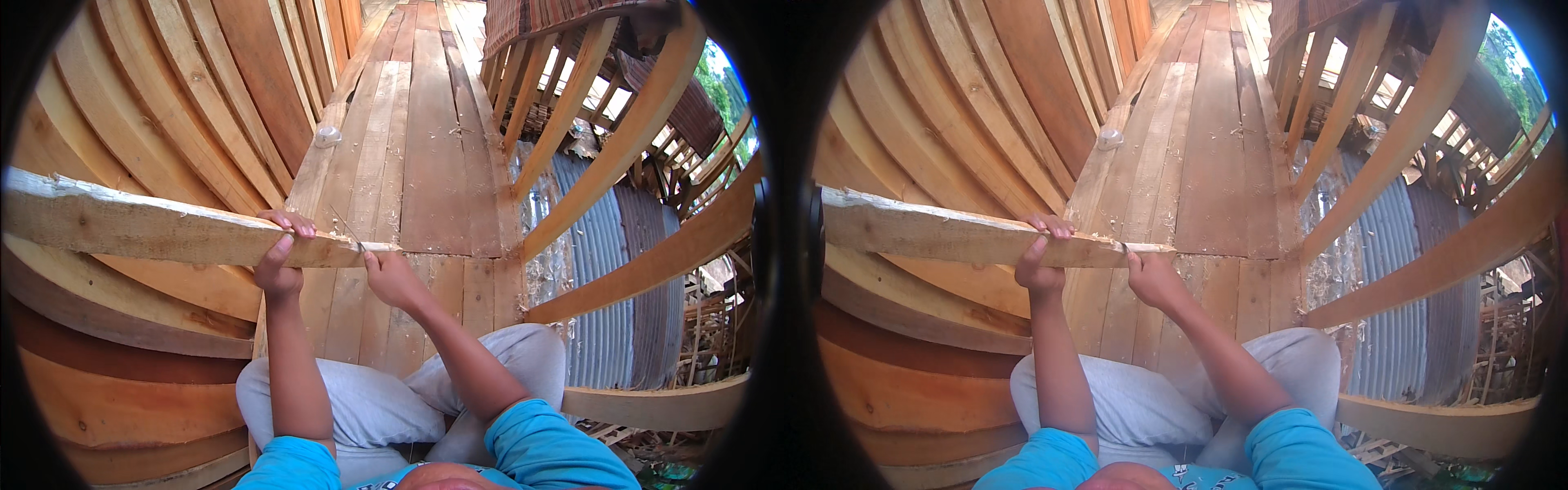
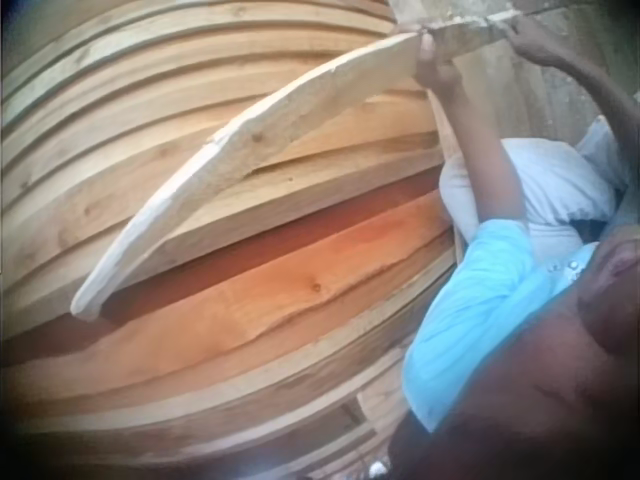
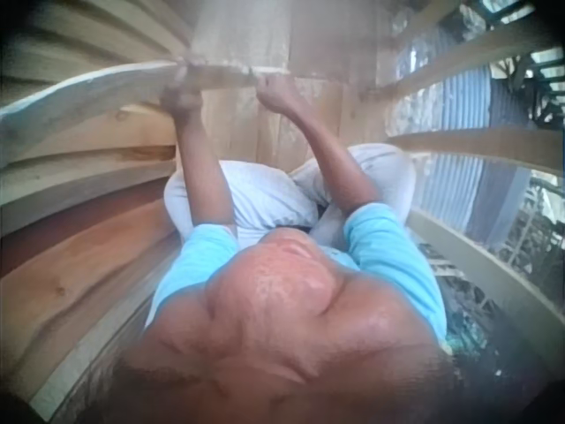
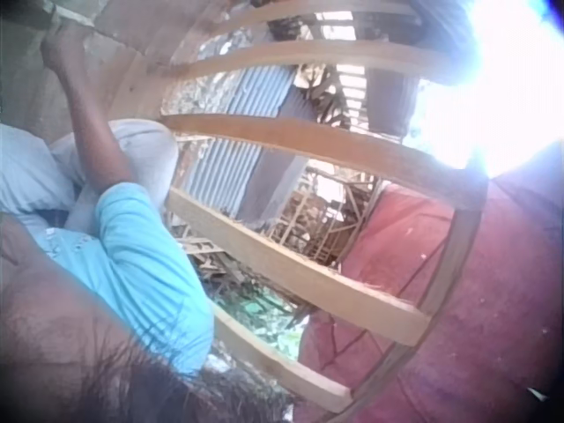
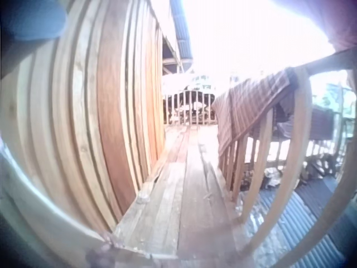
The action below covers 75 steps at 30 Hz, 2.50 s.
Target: The person sits on a wooden floor and uses a knife to carve a long piece of wood, repeatedly shaving off thin strips. The person holds the wood with the left hand and carves with the right hand, occasionally pausing to remove wood shavings.
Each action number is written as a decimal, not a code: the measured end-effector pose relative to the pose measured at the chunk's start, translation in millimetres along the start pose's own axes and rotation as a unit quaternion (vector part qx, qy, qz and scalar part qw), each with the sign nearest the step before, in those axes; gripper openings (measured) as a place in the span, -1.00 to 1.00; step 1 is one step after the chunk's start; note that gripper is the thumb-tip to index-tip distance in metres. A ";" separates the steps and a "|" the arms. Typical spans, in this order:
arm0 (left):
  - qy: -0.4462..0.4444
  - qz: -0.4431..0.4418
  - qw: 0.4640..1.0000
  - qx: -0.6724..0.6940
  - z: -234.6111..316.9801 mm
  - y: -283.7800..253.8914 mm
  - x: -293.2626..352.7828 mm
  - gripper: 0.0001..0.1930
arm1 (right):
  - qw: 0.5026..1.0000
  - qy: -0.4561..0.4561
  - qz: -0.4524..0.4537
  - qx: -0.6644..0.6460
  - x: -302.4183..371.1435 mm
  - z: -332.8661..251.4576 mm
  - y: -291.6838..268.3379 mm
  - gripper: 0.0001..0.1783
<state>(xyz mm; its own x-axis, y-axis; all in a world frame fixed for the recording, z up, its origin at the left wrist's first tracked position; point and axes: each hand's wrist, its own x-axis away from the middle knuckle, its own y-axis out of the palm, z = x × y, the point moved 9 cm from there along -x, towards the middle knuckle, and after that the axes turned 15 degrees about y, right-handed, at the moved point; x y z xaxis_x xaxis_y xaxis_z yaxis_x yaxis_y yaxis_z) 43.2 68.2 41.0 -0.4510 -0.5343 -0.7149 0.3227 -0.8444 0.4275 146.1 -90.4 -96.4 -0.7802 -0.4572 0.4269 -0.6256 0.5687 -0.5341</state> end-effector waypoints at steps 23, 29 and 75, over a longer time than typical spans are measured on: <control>-0.002 0.015 1.000 0.025 -1.6 3.1 2.1 -0.74 | 0.998 0.051 -0.015 -0.018 -19.3 30.5 1.8 -0.40; 0.003 0.014 1.000 0.023 -1.0 1.9 1.6 -0.74 | 0.997 0.064 -0.013 -0.038 -16.8 41.6 7.2 -0.40; -0.008 0.011 0.999 0.037 -4.9 16.0 0.0 -0.74 | 0.994 0.109 0.008 -0.006 -63.3 102.5 -4.5 -0.35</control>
<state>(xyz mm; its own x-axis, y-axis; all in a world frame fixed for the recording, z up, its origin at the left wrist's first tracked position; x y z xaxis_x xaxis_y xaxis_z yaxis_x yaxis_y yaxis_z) 52.5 54.9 45.1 -0.4580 -0.5525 -0.6964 0.2705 -0.8329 0.4829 198.5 -134.1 -195.8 -0.7717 -0.2900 0.5660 -0.6114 0.5832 -0.5348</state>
